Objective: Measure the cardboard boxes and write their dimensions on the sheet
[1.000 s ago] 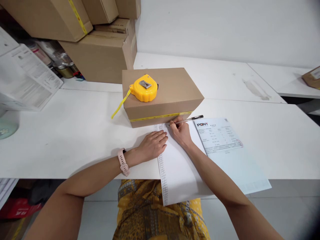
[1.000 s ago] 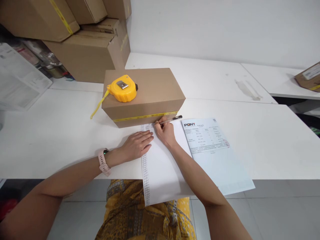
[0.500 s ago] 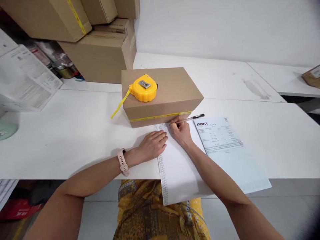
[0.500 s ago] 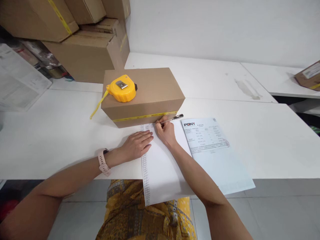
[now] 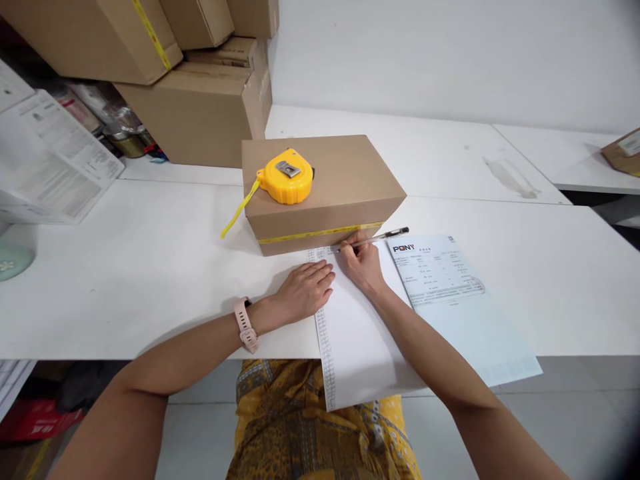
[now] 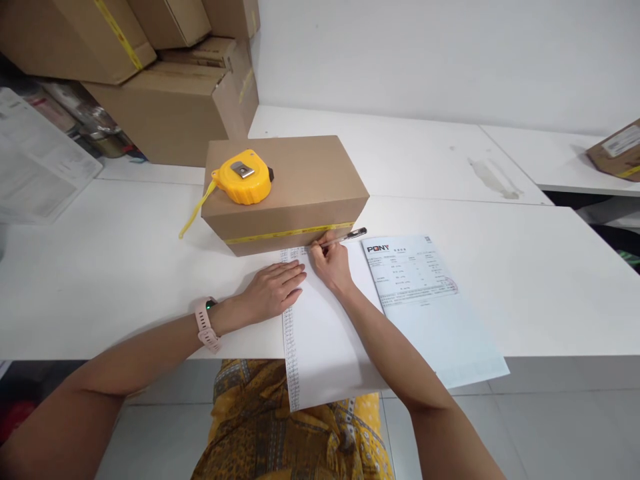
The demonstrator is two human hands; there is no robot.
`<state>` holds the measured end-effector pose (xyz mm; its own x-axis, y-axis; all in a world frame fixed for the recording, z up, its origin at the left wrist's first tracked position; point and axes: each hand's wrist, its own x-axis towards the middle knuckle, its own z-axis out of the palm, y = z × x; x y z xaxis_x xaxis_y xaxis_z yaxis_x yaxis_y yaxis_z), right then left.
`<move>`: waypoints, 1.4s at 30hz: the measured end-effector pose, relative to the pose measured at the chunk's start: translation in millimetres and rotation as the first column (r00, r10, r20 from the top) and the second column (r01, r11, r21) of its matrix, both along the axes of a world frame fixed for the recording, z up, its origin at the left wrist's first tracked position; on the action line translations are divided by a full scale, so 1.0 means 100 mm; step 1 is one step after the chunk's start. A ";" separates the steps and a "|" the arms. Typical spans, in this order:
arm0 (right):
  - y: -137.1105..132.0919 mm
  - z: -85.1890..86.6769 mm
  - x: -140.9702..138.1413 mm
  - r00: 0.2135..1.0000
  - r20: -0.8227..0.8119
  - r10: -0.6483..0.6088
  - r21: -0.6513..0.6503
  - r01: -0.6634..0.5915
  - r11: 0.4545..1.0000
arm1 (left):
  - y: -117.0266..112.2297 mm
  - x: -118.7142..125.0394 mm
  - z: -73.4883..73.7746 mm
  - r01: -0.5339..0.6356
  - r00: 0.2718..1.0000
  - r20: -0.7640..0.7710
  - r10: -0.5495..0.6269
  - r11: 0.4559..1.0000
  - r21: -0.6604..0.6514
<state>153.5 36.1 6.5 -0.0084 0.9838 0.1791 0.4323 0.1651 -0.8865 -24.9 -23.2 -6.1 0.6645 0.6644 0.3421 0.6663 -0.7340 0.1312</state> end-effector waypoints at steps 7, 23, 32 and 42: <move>0.01 -0.02 -0.01 1.000 0.027 0.015 0.010 -0.015 1.000 | 0.00 0.00 0.00 0.004 1.000 0.004 -0.004 1.000 0.002; 0.00 -0.01 0.01 0.998 0.054 -0.013 0.037 0.011 0.999 | 0.00 0.00 0.00 0.001 1.000 -0.023 0.000 0.998 0.059; -0.18 0.22 0.51 0.765 0.622 -0.167 0.242 0.015 0.970 | 0.02 -0.03 0.01 0.018 0.999 0.026 -0.018 0.999 0.028; -0.37 -0.13 0.91 0.464 0.862 -0.202 0.284 -0.115 0.952 | -0.02 -0.09 0.19 -0.132 0.952 0.296 0.078 0.977 0.168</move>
